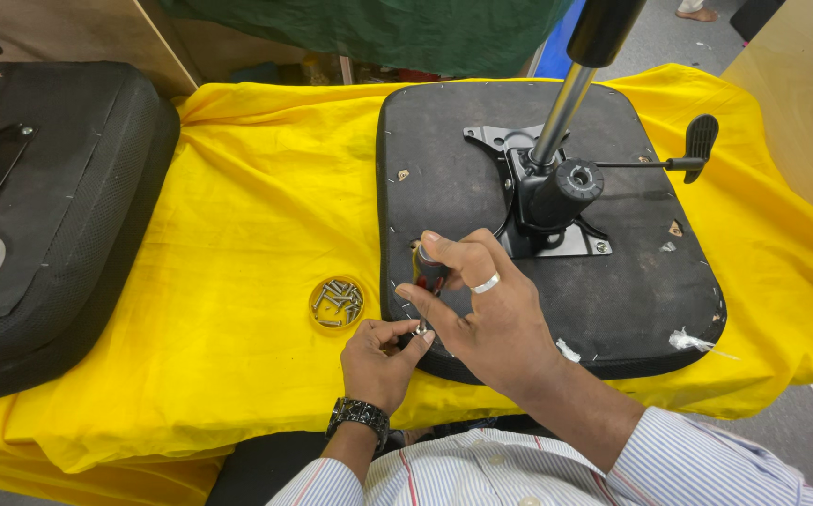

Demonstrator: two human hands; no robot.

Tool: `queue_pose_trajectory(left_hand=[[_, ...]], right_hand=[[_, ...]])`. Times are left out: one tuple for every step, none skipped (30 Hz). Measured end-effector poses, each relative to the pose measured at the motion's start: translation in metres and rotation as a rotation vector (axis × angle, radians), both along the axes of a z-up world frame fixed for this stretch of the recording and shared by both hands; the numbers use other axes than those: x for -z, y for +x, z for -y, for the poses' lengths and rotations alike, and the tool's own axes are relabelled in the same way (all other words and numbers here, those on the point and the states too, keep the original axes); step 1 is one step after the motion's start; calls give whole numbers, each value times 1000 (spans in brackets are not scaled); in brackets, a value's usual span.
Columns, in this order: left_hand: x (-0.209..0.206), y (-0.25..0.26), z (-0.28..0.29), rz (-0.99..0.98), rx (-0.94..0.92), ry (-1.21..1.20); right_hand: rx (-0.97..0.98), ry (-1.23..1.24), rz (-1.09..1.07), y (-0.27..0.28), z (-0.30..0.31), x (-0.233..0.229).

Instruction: The person uses a screwdriver to fasten screws into the underside of an office chair seat, securing the central metal mounting plate and gas lift mechanism. They pick screws from a small container and tighten them one by one.

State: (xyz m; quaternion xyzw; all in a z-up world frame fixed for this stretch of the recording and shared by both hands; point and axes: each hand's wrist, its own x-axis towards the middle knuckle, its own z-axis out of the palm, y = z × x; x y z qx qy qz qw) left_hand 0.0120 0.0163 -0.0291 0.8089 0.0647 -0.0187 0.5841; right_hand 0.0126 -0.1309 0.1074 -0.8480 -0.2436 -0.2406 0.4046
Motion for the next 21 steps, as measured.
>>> queue_pose_trajectory(left_hand=[[0,0,0,1,-1,-4],[0,0,0,-6,-1,8],[-1,0,0,-13,-2,19],[-1,0,0,-21,-2,29],[-1,0,0,-39,-3,27],[-1,0,0,-56,-3,28],[-2,1,0,-74,-4,29],[-2,1,0,-62,-1,22],[-1,1,-1,-50,1,15],[-1,1,-1,-40,3,9],[-1,1,-1,-26,5,4],[0,1,-1,-13,6,-3],[0,1,-1,-1,7,-9],[1,1,-1,-13,7,-6],[1,1,-1,-25,8,-3],[1,1,-1,-37,7,-1],[1,1,-2,-33,9,3],[1,1,-2,-28,12,7],[1,1,-2,-24,14,11],[0,1,-2,-31,14,20],[0,1,-2,-38,15,29]], right_hand=[[-12,1,16,1,0,-1],[-23,1,34,3,1,-3],[-34,1,51,4,2,-4],[-63,21,55,3,3,-5],[-91,41,59,2,4,-6],[-119,63,64,1,4,-6],[-93,48,45,1,3,-6],[-69,32,25,0,2,-5],[-44,17,4,0,2,-4],[-24,5,1,0,2,-4],[-4,-7,-3,1,2,-3],[16,-20,-7,1,2,-3],[-9,-7,16,2,3,-3],[-32,7,40,4,4,-4],[-56,20,64,5,4,-4],[-73,20,62,4,4,-5],[-89,20,59,3,4,-5],[-106,20,56,2,3,-5],[-75,10,6,1,2,-5],[-44,1,-44,0,0,-5],[-13,-8,-94,0,-1,-5]])
